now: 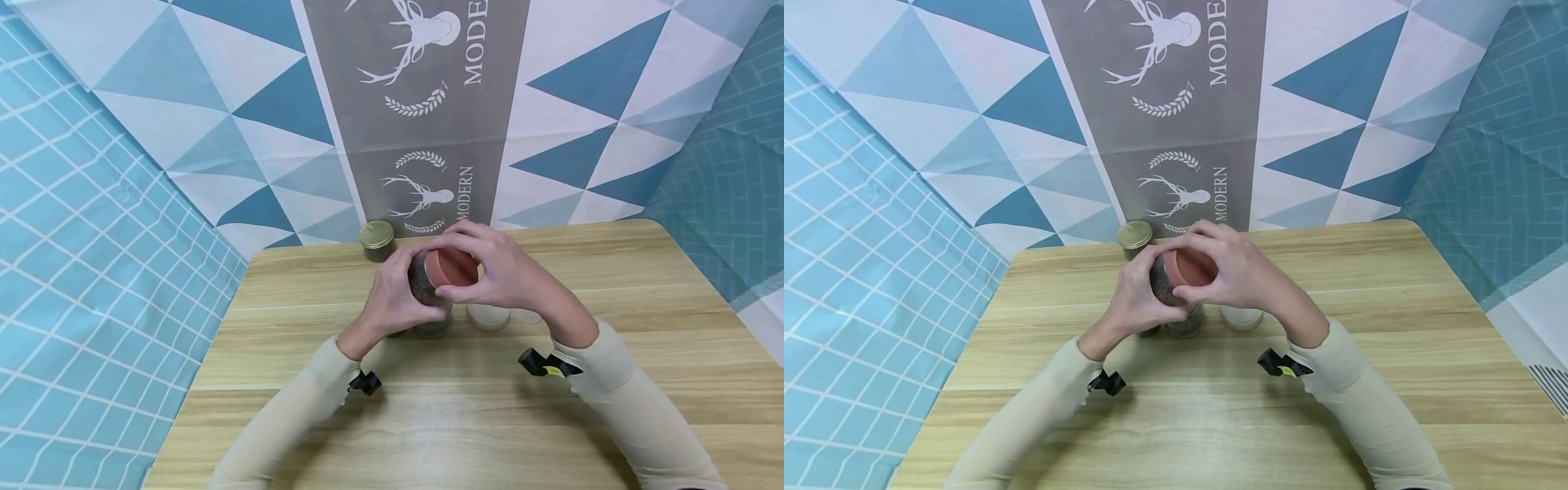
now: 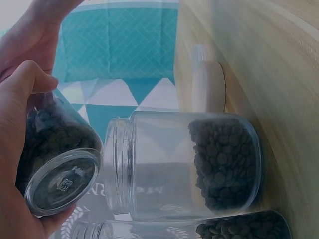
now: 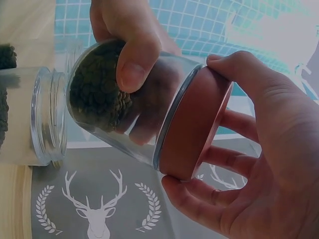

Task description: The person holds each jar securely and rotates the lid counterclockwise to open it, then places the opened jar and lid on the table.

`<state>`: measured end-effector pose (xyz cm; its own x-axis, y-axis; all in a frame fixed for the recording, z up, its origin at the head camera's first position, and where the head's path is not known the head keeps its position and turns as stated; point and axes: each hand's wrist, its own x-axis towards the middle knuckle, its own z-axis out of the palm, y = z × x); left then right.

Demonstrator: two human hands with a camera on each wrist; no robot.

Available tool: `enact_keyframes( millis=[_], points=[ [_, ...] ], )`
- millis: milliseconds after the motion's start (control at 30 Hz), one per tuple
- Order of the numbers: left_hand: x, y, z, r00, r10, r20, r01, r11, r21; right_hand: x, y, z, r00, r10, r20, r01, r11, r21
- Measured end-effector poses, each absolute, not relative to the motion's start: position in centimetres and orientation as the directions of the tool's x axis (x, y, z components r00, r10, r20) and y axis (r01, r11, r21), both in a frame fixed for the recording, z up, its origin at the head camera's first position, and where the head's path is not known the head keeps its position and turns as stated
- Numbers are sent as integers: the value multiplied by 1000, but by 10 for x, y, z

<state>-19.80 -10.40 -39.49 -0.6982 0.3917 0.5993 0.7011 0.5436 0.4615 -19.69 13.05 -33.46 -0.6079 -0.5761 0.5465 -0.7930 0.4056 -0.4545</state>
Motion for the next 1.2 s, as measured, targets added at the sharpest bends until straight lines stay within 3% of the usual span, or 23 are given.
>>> enact_keyframes(
  millis=[667,900,1200],
  points=[
    [-196,-111,-394,-788,427,443,614,493,616,-199,136,-330,-388,-728,565,-919,260,-296],
    [-195,-111,-393,-801,429,417,594,488,640,-197,138,-329,-378,-738,559,-923,249,-295],
    [-196,-116,-392,-796,423,434,595,409,692,-197,147,-323,-445,-704,553,-892,291,-347]
  ],
)
